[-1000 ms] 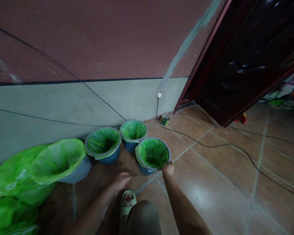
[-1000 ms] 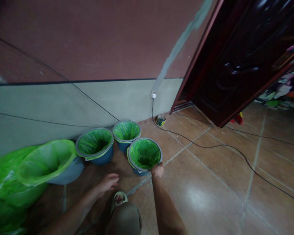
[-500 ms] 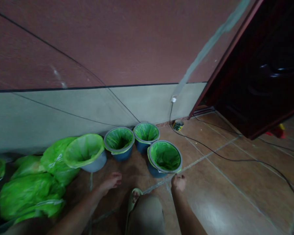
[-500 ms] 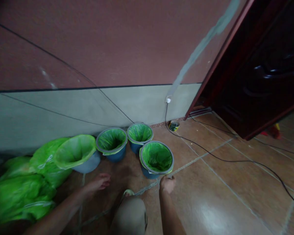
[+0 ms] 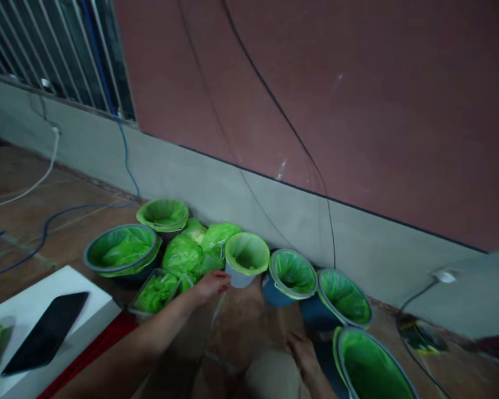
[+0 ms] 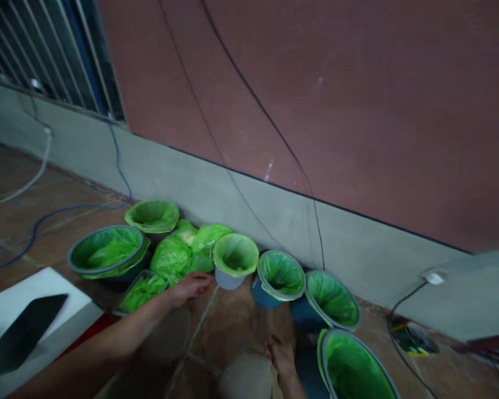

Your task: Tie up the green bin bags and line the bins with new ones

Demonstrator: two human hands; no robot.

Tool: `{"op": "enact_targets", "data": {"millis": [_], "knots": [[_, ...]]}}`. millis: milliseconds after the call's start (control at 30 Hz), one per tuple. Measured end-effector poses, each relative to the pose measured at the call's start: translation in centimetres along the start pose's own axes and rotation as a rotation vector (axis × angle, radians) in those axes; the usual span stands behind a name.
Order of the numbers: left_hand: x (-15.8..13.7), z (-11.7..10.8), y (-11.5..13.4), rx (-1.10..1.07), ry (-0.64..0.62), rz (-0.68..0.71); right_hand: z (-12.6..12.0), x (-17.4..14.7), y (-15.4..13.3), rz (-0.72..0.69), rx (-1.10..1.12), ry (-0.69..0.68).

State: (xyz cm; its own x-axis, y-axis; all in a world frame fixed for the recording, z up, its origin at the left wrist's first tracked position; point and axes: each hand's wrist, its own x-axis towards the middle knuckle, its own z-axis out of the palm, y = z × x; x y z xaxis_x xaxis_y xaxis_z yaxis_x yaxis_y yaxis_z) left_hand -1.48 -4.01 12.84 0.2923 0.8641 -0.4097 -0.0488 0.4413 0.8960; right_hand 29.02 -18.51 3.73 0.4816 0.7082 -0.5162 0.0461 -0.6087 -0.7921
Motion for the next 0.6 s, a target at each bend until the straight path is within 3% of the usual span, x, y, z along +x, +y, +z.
{"op": "enact_targets", "data": {"millis": [100, 200, 367, 567, 600], "knots": [[-0.7, -7.4, 0.5, -0.151, 0.215, -0.041, 4.7, 0.8, -6.0, -0.038, 0.006, -0.079], [-1.1, -14.4, -0.6, -0.224, 0.409, -0.065, 10.9, 0.8, -10.8, -0.087, -0.078, -0.229], [0.1, -22.7, -1.1, -0.113, 0.595, -0.051, 23.6, 0.4, -16.5, -0.141, -0.23, -0.405], [7.6, -33.2, 5.5, 0.226, 0.832, 0.022, 39.0, 3.4, -24.2, -0.226, -0.305, -0.479], [9.2, -35.3, 6.7, 0.386, 0.88, 0.039, 41.3, 4.2, -25.7, -0.237, -0.317, -0.469]]}}
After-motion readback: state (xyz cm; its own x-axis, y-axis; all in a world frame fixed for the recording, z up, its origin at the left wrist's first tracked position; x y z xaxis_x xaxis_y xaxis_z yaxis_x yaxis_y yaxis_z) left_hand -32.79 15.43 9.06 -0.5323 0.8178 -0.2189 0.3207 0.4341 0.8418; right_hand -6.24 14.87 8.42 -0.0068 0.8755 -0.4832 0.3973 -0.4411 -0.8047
